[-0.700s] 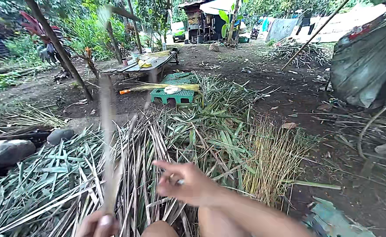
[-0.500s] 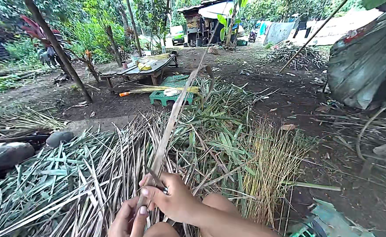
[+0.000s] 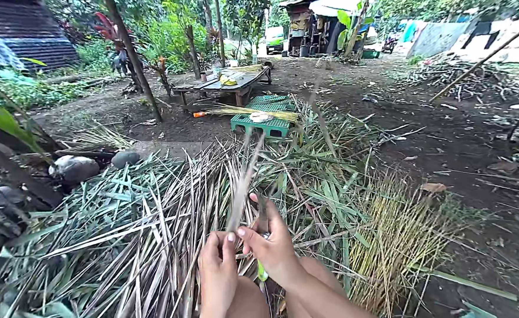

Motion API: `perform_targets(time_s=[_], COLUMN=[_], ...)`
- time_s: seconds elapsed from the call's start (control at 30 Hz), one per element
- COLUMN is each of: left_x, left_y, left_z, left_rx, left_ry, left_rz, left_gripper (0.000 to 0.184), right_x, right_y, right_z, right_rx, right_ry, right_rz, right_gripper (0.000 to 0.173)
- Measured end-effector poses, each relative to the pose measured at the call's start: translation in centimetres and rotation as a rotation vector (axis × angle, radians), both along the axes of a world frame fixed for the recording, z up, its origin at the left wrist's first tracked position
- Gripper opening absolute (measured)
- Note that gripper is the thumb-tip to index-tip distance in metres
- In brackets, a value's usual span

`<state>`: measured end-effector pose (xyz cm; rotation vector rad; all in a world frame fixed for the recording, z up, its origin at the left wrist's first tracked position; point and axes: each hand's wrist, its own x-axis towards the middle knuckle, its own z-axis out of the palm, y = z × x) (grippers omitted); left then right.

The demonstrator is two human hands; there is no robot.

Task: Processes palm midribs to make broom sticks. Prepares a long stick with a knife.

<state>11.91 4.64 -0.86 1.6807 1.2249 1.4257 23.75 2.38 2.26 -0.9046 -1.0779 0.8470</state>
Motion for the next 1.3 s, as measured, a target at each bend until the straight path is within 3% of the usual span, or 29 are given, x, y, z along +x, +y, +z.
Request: perform_targets(time_s=[0.23,0.33,0.4,0.47,0.53,0.57,0.63,0.67,0.77,0.83,0.9,1.0,1.03,1.3], left_x=[-4.2,-10.0,-15.0,-18.8,-19.5,-18.4,-14.3,-11.8,-5.5,-3.2,-2.0,-1.6,-1.6,-1.1], left_y=[4.1,6.7,8.1,8.4,7.5,6.6,4.0,2.7,-0.4,-1.5,-1.9,-2.2,-2.4,-4.1], left_z=[2.0,1.7,0.1,-1.5,-1.8,-1.1,1.2,2.2,4.7,5.1,4.7,4.3,4.4,5.6], left_rx=[-0.096,-0.145,-0.186,-0.209,-0.088,0.042,0.23,0.223,0.141,0.185,0.252,0.317,0.323,0.291], left_ry=[-0.078,-0.066,0.085,0.221,0.291,0.32,0.326,0.339,0.414,0.444,0.381,0.289,0.273,0.229], left_rz=[0.269,0.483,0.651,0.762,0.824,0.765,0.462,0.281,-0.31,-0.506,-0.556,-0.476,-0.446,-0.421], left_gripper=[0.019,0.034,0.04,0.057,0.084,0.088,0.07,0.059,0.055,0.04,0.033,0.033,0.032,0.033], right_x=[-0.1,2.8,5.4,6.9,7.1,6.9,6.0,5.7,5.2,5.4,6.4,7.9,8.1,7.0], right_y=[-0.9,-1.3,-1.5,-1.9,-2.1,-2.1,-1.9,-1.8,-1.8,-1.9,-2.0,-2.4,-2.7,-4.5], right_z=[-1.2,0.4,1.5,1.9,1.8,1.7,1.5,1.4,1.7,2.1,2.0,1.8,1.8,1.5], right_rx=[0.236,0.303,0.293,0.232,0.191,0.182,0.164,0.158,0.152,0.164,0.201,0.199,0.175,0.135], right_ry=[-0.04,0.127,0.215,0.244,0.239,0.234,0.203,0.183,0.111,0.087,-0.006,-0.229,-0.26,-0.462], right_rz=[-0.029,-0.096,-0.107,-0.092,-0.063,-0.046,-0.007,0.019,0.098,0.117,0.156,0.308,0.373,0.484], right_gripper=[0.035,0.029,0.031,0.032,0.032,0.031,0.029,0.028,0.029,0.028,0.031,0.067,0.071,0.061])
